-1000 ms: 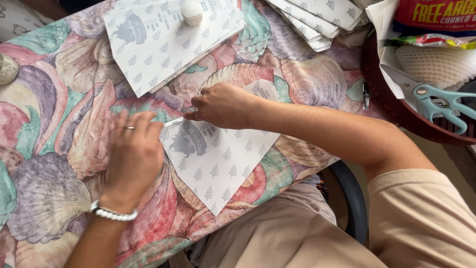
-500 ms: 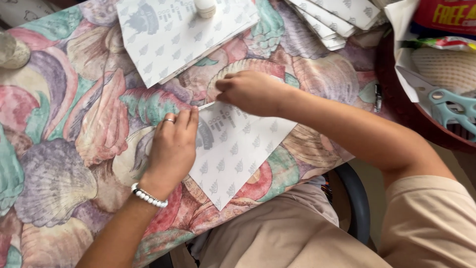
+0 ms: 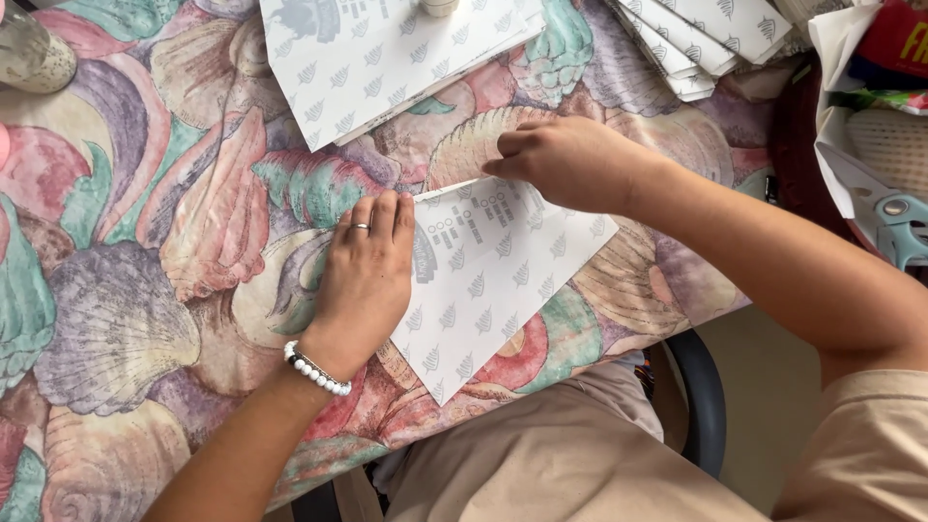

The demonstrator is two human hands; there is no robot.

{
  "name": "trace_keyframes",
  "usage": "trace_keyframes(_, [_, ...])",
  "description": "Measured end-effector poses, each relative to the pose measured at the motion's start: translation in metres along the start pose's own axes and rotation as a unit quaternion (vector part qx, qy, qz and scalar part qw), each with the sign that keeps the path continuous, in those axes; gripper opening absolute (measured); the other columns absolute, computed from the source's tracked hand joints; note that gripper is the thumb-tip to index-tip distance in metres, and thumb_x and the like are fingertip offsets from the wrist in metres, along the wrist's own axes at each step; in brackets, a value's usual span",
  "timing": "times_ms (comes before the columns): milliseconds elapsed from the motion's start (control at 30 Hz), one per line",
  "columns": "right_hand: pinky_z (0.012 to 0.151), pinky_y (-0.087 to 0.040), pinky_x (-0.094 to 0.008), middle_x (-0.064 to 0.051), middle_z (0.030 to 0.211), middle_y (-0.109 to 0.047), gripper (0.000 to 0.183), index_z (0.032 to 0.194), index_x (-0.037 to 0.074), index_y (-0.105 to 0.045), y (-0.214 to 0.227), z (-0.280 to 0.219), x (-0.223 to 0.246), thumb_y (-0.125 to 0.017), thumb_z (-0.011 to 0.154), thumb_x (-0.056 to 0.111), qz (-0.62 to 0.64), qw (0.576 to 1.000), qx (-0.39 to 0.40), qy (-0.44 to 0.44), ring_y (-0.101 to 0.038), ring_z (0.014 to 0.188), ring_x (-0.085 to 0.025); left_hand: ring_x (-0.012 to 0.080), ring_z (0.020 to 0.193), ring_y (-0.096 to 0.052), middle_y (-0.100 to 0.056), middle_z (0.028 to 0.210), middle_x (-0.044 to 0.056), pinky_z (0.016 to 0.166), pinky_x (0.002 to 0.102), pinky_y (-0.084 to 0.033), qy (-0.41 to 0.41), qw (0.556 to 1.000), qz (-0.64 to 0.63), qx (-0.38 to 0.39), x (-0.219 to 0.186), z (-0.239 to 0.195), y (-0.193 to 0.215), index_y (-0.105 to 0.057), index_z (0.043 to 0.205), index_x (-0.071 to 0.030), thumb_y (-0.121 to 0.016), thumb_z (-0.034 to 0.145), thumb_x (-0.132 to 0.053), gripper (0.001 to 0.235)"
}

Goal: Folding and creasing printed packaging paper sheets on a table.

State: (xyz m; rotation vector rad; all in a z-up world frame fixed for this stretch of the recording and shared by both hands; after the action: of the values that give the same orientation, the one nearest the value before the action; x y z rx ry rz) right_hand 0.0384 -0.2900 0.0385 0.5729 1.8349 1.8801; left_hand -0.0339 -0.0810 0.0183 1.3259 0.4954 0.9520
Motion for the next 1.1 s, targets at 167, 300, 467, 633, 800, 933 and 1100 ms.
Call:
trace_keyframes(167, [0.080,-0.061,-0.027,0.005,0.092,-0.067,0.033,0.122,0.024,-0.071,0.008,-0.001,0.019,-0.062,0.096,0.006,-0.100,0.994,0.030,0.007,-0.069,0.090,-0.014,0.0321,0.118,-0.055,-0.055,0.120,0.015,0.103,0.048,-0.048,0.016,0.999,-0.012,0.034,-0.002,0.001,-0.006,-0.052,0.141,0.003,-0.048,0.095,-0.009,0.048])
trace_keyframes(300, [0.078,-0.063,-0.029,0.004,0.092,-0.066,0.038,0.126,0.027,-0.069,0.012,0.002,0.022,-0.066,0.092,0.009,-0.126,0.991,0.040,0.008,-0.069,0.088,-0.015,0.0310,0.107,-0.057,-0.054,0.108,0.011,0.101,0.053,-0.050,0.013,0.999,0.004,0.039,-0.005,0.002,-0.006,-0.048,0.150,-0.003,-0.050,0.093,-0.009,0.058])
trace_keyframes(467, [0.078,-0.062,-0.027,0.003,0.096,-0.068,0.045,0.131,0.029,-0.067,0.012,0.006,0.027,-0.068,0.090,0.011,-0.152,0.986,0.065,0.007,-0.070,0.090,-0.015,0.0314,0.107,-0.057,-0.054,0.109,0.011,0.101,0.056,-0.051,0.019,0.999,-0.006,0.051,-0.003,0.000,-0.011,-0.046,0.154,-0.008,-0.052,0.093,-0.010,0.061])
trace_keyframes(633, [0.079,-0.061,-0.027,-0.001,0.097,-0.071,0.052,0.139,0.026,-0.064,0.005,0.003,0.029,-0.064,0.091,0.007,-0.167,0.981,0.100,-0.004,-0.072,0.090,-0.020,0.0306,0.103,-0.057,-0.053,0.106,0.009,0.098,0.055,-0.052,0.020,0.999,-0.017,0.034,-0.003,0.003,-0.009,-0.053,0.149,-0.011,-0.054,0.091,-0.010,0.058])
trace_keyframes(800, [0.075,-0.063,-0.031,-0.004,0.099,-0.073,0.058,0.142,0.027,-0.061,-0.001,-0.002,0.030,-0.070,0.087,0.011,-0.165,0.986,0.036,0.007,-0.074,0.089,-0.023,0.0302,0.100,-0.058,-0.055,0.103,0.010,0.099,0.051,-0.050,0.013,1.000,-0.003,0.009,-0.003,0.003,0.001,-0.053,0.150,-0.012,-0.053,0.089,-0.011,0.061])
trace_keyframes(933, [0.073,-0.062,-0.032,-0.007,0.100,-0.072,0.062,0.146,0.031,-0.058,-0.006,0.001,0.025,-0.068,0.088,0.010,-0.138,0.990,0.042,0.000,-0.074,0.090,-0.025,0.0299,0.091,-0.060,-0.055,0.098,0.009,0.088,0.048,-0.057,0.013,0.999,-0.010,0.030,0.003,0.007,-0.008,-0.049,0.155,-0.017,-0.054,0.087,-0.010,0.068])
trace_keyframes(1100, [0.074,-0.062,-0.032,-0.008,0.102,-0.073,0.060,0.144,0.032,-0.060,-0.003,0.003,0.024,-0.068,0.089,0.010,-0.133,0.989,0.060,-0.013,-0.075,0.090,-0.026,0.0298,0.093,-0.060,-0.052,0.098,0.007,0.070,0.045,-0.060,0.015,0.995,-0.057,0.085,0.013,0.019,-0.008,-0.060,0.145,-0.022,-0.055,0.086,-0.007,0.060])
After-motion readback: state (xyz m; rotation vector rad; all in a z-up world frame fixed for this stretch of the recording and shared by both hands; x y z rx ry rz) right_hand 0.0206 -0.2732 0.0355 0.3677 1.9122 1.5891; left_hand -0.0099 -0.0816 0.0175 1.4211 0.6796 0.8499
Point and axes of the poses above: each hand's wrist, its own z-axis towards the middle knuckle, its own y-axis out of the back of the hand, x = y × z, the point moved 5 cm from there along z, towards the middle knuckle
